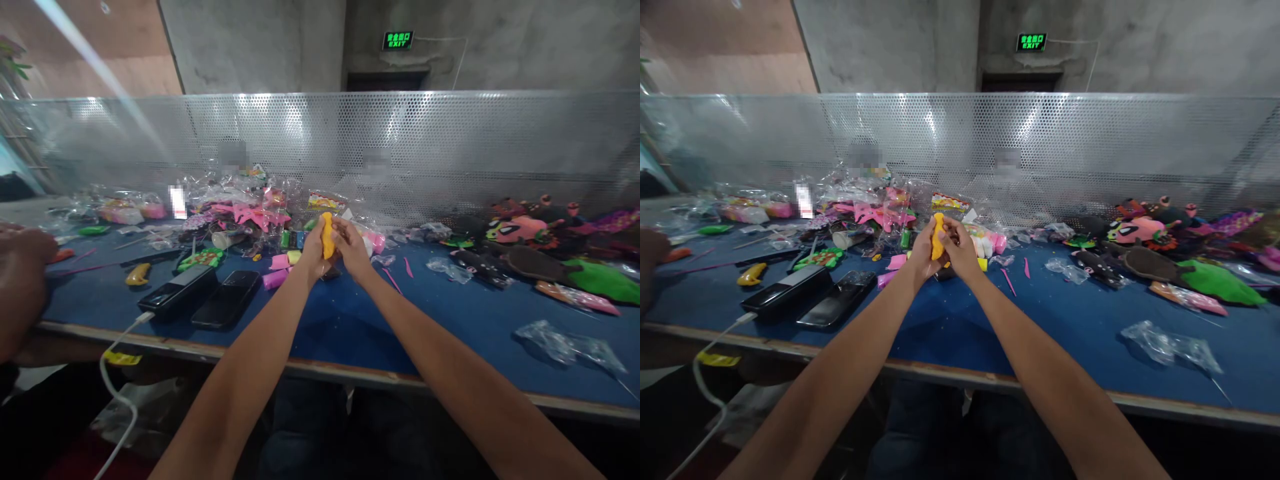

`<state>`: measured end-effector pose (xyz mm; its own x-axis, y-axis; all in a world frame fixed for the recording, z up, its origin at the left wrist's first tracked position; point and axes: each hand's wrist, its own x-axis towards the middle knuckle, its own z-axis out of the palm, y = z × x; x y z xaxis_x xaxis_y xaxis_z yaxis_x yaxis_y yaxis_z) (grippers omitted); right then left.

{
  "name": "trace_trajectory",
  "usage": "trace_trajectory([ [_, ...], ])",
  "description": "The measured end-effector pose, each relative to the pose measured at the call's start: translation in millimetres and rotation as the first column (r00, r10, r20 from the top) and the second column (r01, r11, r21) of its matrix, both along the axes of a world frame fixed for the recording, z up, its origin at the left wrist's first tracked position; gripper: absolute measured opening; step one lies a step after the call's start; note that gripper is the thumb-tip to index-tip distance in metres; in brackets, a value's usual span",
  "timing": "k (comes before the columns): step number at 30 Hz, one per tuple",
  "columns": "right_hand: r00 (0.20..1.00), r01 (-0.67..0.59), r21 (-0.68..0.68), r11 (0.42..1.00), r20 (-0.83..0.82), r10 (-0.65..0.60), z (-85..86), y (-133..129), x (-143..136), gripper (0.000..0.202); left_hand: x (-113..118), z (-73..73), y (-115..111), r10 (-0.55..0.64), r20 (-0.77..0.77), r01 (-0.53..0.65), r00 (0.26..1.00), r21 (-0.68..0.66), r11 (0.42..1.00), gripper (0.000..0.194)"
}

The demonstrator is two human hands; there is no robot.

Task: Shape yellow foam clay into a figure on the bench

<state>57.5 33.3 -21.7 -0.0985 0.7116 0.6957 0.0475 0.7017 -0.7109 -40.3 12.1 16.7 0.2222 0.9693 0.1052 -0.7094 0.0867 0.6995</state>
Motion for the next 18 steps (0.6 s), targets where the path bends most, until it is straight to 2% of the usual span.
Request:
trace_trajectory([
  [4, 0.999, -0.009, -0.033, 0.999, 0.049, 0.011, 1.5, 0.0, 1.3, 0.074, 2.4, 2.2, -1.5, 0.015, -0.045, -0.016, 0.999, -0.016, 1.000, 0.037],
  [7, 0.993, -0.085, -0.065, 0.994, 0.072, 0.090, 2.5, -1.1, 3.4, 0.074, 1.4, 2.5, -0.1, 0.043, -0.050, -0.044, 0.998, -0.013, 0.999, 0.037],
  [11, 0.988, -0.150, -0.113, 0.982, 0.017, 0.153, -0.4, -2.3, 3.7, 0.071, -1.4, 1.7, 2.6, 0.067, -0.051, -0.068, 0.996, -0.016, 0.998, 0.038],
  [14, 0.978, -0.206, -0.162, 0.965, -0.041, 0.202, -2.2, -4.3, 1.6, 0.076, -1.6, 2.5, 3.2, 0.077, -0.029, -0.078, 0.997, -0.027, 0.997, 0.041],
  [18, 0.955, -0.294, -0.218, 0.931, -0.109, 0.277, -0.7, -9.1, 1.0, 0.077, -1.1, 4.6, 1.5, 0.077, 0.025, -0.078, 0.997, 0.022, 0.997, 0.042],
])
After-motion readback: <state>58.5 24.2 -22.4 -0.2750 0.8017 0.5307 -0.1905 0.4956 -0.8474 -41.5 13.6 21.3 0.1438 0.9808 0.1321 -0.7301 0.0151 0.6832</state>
